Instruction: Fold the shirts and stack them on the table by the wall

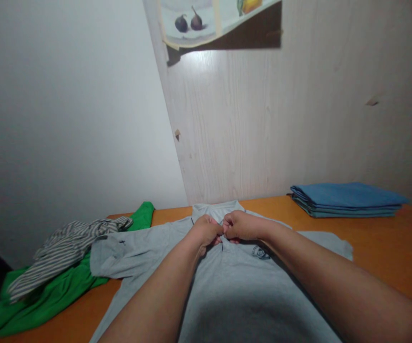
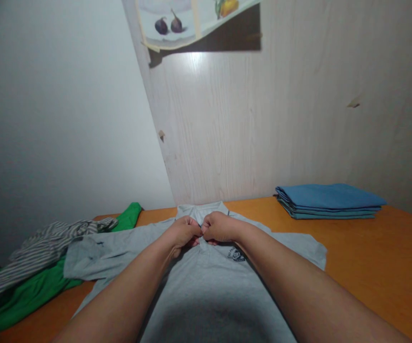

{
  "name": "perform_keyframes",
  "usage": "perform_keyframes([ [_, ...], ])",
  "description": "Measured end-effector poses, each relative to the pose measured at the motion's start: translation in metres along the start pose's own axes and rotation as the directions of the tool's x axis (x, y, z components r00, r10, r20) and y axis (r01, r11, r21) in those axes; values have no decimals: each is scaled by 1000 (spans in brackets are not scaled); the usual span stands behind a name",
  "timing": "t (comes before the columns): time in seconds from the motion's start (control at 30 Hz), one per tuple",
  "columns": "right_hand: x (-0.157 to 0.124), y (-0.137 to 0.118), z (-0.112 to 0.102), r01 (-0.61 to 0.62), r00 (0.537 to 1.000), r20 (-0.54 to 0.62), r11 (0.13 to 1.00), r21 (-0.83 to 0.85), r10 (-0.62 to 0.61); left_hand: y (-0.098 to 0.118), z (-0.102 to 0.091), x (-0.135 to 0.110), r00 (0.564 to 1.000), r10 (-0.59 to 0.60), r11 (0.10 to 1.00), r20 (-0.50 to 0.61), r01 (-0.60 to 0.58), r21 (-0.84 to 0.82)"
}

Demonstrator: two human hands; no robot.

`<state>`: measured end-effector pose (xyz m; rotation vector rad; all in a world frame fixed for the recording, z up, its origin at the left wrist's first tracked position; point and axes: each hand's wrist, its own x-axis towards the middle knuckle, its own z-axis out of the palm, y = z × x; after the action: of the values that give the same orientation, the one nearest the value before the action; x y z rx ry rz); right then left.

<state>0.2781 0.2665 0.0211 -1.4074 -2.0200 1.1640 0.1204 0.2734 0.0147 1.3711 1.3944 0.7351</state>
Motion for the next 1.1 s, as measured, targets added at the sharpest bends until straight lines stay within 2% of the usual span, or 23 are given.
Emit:
perform_keyframes([
  [0.17,6,12,2,17,1000,-18,999,-37,-18,-3,7,0,999,15,1000,-50,-15,6],
  [0.57,9,20,8,-71,996,-68,994,-83,65,-5,16,4,993,-22,998,-115,29,58],
  [0.7,11,22,11,-31,990,-138,973,-229,-1,-6,19,5,989,-22,998,-148,30,56],
  [0.87,14,18,13,56,971,-185,892,-449,-154,-9,19,8,984,-8,997,-180,22,72],
  [0.97,9,6,14,33,968,-195,853,-521,-156,-10,18,8,981,20,996,-193,-3,85],
  [1.1,1,-13,13,-25,981,-173,819,-573,-91,-7,14,5,984,51,997,-170,-40,67],
])
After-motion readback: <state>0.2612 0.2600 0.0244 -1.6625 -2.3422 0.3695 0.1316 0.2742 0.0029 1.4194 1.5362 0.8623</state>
